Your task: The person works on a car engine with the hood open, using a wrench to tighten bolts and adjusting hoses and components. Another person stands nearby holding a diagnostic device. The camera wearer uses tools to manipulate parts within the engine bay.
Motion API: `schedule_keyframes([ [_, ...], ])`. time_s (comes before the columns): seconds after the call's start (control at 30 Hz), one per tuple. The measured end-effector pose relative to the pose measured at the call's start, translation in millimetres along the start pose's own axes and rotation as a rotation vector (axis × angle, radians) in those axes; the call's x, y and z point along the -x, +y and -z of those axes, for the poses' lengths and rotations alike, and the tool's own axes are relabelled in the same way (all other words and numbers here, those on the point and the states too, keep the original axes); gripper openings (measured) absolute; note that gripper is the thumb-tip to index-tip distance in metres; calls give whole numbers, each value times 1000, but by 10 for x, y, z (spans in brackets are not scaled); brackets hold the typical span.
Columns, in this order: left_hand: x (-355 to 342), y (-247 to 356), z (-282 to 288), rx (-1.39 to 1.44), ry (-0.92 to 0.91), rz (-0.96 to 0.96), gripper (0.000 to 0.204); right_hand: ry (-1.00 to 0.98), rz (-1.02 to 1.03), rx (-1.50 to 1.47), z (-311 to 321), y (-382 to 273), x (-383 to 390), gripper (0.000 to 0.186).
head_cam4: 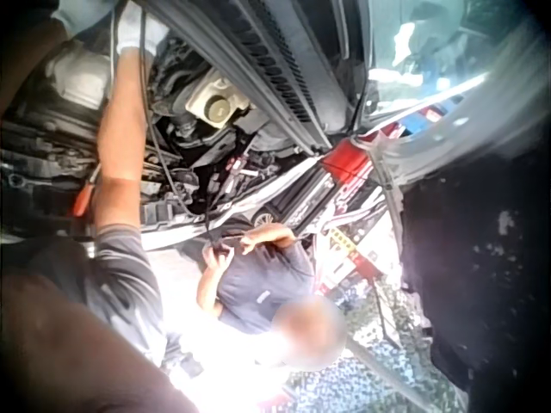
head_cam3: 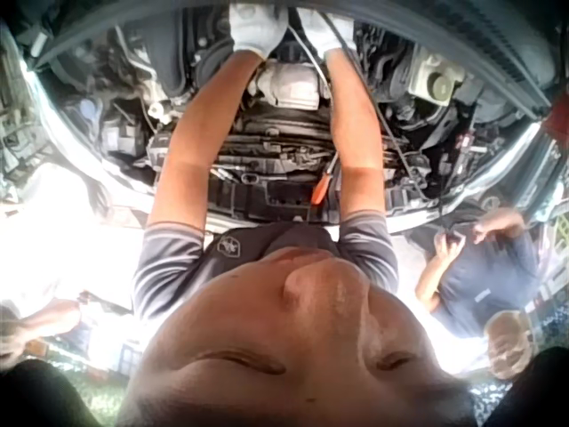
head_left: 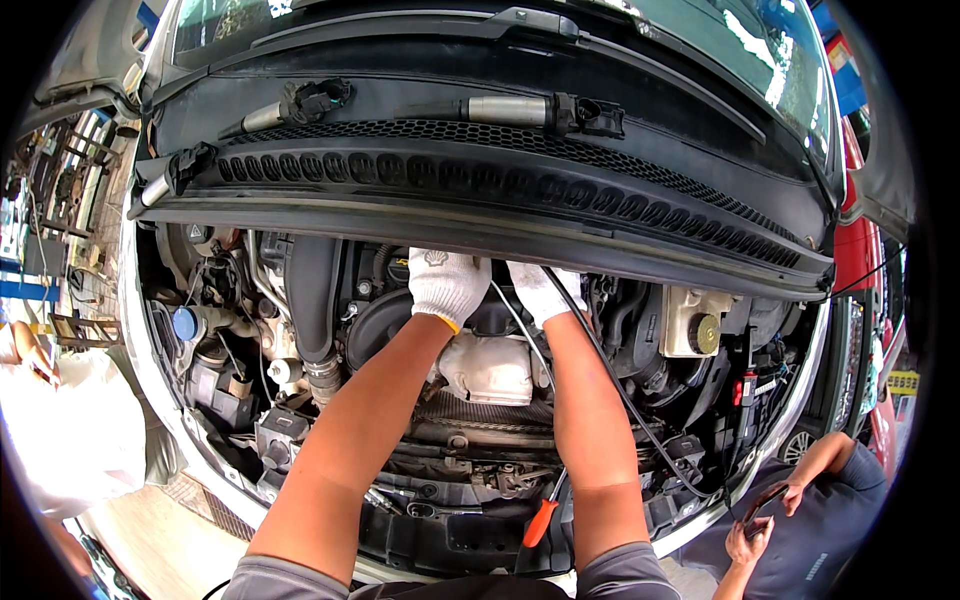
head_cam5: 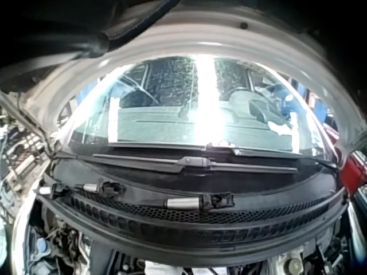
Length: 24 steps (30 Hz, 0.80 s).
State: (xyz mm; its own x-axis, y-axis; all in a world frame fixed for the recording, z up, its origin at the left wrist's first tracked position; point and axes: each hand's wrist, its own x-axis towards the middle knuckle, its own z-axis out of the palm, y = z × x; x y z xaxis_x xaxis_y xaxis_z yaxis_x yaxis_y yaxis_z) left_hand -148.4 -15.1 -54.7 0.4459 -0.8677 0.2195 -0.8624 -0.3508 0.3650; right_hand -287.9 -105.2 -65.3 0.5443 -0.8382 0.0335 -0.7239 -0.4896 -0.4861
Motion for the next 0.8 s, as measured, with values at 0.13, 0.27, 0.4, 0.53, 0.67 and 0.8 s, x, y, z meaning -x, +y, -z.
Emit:
schedule_keyframes([
  [0.13, 9, -24, 13, -28, -53, 3, 38, 136, 84, 42, -94, -26, 2, 38],
  [0.27, 25, -77, -45, -39, 221, -80, 25, 157, 102, 58, -123, -132, -19, 37],
  [0.4, -16, -18, 56, 2, -114, 41, 38, 159, 110, 99, -184, -63, -5, 38],
  [0.53, 51, -62, -52, -66, 61, -37, 37, -56, -63, -100, 23, -299, -33, 40],
  [0.67, -16, -166, -116, -164, -137, -14, 37, -81, -21, -117, 61, -328, 16, 36],
  [0.8, -61, -15, -61, -141, -5, -18, 39, 118, 101, -103, -92, -162, 9, 35],
])
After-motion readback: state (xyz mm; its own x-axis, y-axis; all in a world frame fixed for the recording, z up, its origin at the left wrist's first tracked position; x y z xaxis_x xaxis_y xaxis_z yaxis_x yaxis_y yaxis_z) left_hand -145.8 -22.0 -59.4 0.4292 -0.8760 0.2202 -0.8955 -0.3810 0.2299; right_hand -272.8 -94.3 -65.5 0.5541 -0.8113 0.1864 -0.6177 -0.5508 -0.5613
